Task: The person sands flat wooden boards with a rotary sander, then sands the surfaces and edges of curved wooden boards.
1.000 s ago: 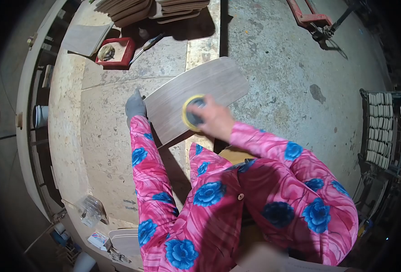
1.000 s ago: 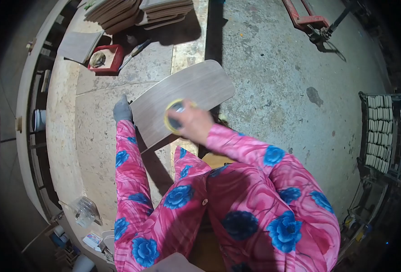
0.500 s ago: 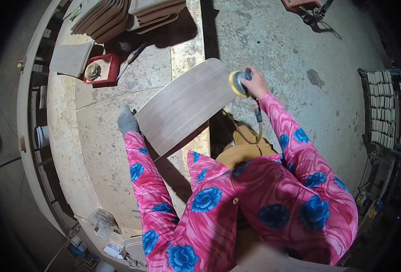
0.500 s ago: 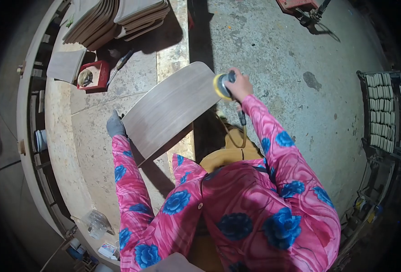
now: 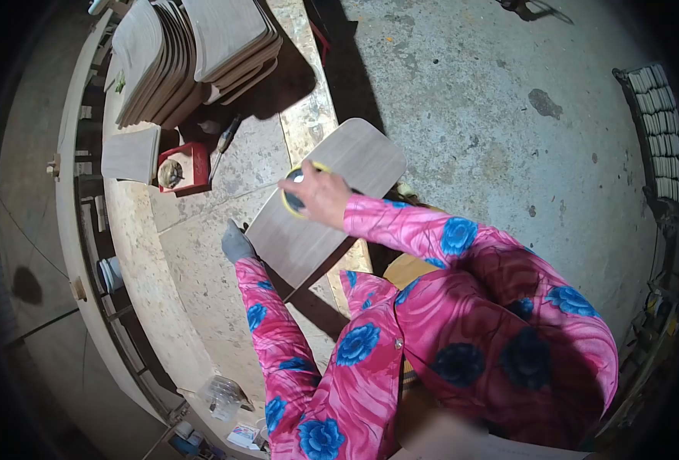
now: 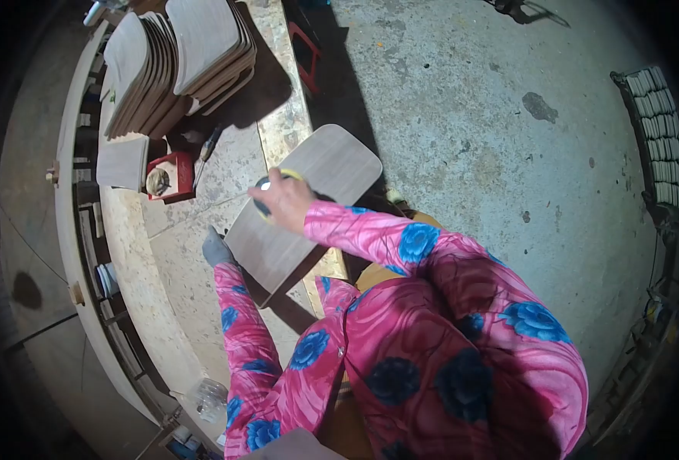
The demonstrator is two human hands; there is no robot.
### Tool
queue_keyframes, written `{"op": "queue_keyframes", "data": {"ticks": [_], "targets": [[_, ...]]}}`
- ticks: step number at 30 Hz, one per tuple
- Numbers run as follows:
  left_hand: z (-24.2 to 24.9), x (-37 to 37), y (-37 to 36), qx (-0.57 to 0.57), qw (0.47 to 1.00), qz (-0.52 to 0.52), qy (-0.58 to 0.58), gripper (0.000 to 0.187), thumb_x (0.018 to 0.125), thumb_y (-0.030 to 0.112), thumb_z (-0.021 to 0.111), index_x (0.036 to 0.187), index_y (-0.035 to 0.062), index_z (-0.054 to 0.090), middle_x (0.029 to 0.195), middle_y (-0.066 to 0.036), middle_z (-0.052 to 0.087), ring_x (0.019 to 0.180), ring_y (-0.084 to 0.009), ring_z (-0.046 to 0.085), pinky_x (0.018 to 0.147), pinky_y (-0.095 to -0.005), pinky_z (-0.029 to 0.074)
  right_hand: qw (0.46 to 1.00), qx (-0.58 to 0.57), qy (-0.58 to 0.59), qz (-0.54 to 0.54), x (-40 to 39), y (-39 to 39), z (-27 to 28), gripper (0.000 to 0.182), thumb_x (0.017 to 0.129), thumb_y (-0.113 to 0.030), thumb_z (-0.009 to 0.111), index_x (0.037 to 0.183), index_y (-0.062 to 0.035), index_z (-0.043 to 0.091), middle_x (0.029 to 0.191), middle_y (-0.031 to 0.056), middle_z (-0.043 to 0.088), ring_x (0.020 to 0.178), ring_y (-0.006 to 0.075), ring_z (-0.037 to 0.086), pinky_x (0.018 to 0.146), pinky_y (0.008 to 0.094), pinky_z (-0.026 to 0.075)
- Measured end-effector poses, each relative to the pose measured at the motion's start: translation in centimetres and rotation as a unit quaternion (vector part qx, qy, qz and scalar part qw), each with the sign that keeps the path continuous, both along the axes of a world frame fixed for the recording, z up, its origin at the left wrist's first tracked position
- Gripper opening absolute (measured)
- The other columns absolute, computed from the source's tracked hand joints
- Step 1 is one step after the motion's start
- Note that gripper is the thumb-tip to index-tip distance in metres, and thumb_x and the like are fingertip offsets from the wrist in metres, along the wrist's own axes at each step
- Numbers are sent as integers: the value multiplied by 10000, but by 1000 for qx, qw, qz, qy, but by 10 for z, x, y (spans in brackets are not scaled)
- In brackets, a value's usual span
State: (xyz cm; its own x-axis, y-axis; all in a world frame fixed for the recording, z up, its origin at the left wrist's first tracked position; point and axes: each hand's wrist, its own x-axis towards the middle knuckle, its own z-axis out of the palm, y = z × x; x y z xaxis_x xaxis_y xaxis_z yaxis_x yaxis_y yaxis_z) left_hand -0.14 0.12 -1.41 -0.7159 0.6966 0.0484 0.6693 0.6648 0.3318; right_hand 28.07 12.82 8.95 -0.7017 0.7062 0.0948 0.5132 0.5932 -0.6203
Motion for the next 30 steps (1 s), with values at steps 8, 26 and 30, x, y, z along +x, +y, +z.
{"op": "queue_keyframes", "data": {"ticks": [8,26,30], "targets": [[8,9,6,52,994,60,-72,617,962,434,372,639,-38,604,605,-203,599,552,-363,562,560,-472,402,957,-121,-34,-263,46,109,-44,427,719,-295,674,1128,-303,551,1032,181,504,841,410,625,754,472,522],[23,-75,-62,64,986,120,-95,594,959,431,371,705,-52,604,639,-225,592,581,-350,553,575,-485,388,940,-37,4,-340,113,85,-29,662,725,-234,698,1313,-276,398,1068,228,472,846,469,592,756,509,505],[28,-104,-125,59,985,128,-98,503,949,381,405,813,-36,649,724,-202,629,651,-304,581,626,-462,434,958,-25,46,-283,99,69,-22,722,718,-219,711,1344,-285,358,1096,211,468,867,454,588,788,501,498]]}}
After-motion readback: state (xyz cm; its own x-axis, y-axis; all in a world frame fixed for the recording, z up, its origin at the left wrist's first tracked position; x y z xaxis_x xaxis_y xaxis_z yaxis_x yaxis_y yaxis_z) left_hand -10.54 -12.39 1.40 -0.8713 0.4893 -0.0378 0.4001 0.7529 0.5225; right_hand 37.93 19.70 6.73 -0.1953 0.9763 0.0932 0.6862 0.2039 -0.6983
